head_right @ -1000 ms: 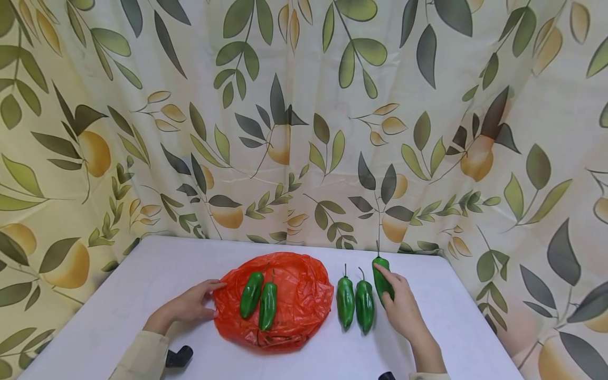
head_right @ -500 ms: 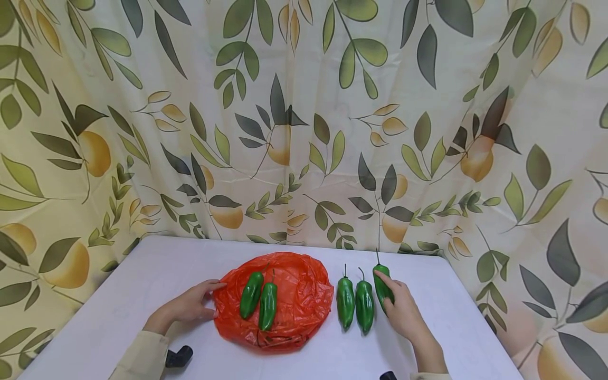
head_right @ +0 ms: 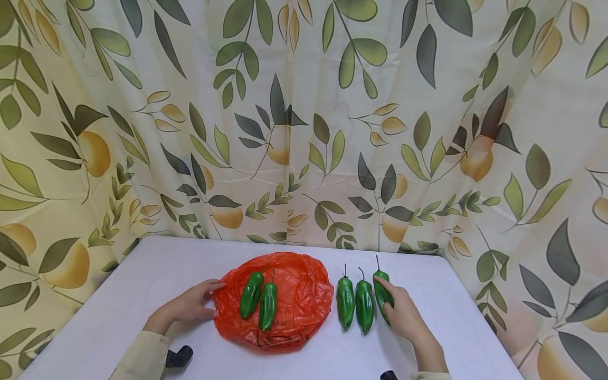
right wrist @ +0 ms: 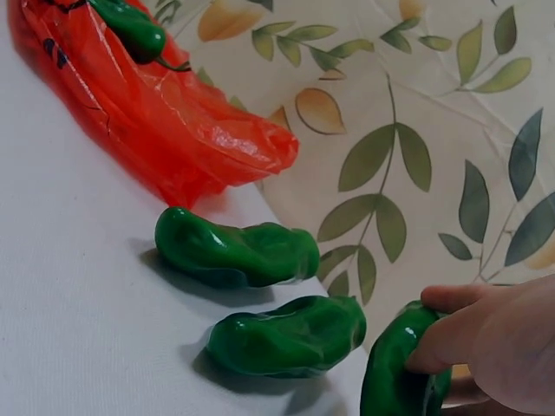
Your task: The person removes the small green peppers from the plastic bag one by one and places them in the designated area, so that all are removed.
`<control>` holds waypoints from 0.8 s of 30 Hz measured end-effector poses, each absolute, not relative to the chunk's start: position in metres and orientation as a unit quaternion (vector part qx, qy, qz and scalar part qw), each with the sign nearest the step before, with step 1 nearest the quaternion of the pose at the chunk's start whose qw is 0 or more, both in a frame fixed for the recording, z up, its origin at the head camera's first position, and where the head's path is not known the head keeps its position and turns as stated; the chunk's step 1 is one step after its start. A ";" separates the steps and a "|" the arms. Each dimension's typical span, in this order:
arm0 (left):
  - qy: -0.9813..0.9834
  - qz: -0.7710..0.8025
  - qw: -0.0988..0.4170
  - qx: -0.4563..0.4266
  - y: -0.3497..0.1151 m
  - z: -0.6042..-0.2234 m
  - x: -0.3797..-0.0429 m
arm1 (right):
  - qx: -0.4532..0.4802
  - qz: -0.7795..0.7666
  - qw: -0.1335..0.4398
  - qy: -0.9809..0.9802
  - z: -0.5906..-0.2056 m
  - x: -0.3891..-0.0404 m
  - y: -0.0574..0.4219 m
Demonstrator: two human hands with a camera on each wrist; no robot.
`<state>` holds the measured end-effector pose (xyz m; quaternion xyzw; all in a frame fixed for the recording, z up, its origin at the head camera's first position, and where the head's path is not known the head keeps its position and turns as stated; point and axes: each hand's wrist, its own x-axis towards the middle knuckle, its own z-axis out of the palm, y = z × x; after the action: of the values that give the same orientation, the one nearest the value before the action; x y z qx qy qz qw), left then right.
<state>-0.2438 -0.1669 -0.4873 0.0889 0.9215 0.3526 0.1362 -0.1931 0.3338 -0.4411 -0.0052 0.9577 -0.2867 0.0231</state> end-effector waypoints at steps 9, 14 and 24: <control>0.921 0.354 0.141 0.088 -0.167 -0.487 -0.245 | 0.011 -0.285 0.044 0.957 -0.444 -0.194 0.337; 0.921 0.353 0.139 0.088 -0.167 -0.488 -0.245 | 0.014 -0.280 0.053 0.958 -0.447 -0.196 0.339; 0.922 0.350 0.137 0.086 -0.167 -0.486 -0.243 | 0.003 -0.266 0.048 0.963 -0.451 -0.197 0.340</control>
<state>-0.2431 -0.1665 -0.4860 0.0861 0.9224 0.3505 0.1374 -0.1972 0.3405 -0.4507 0.0033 0.9629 -0.2655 0.0484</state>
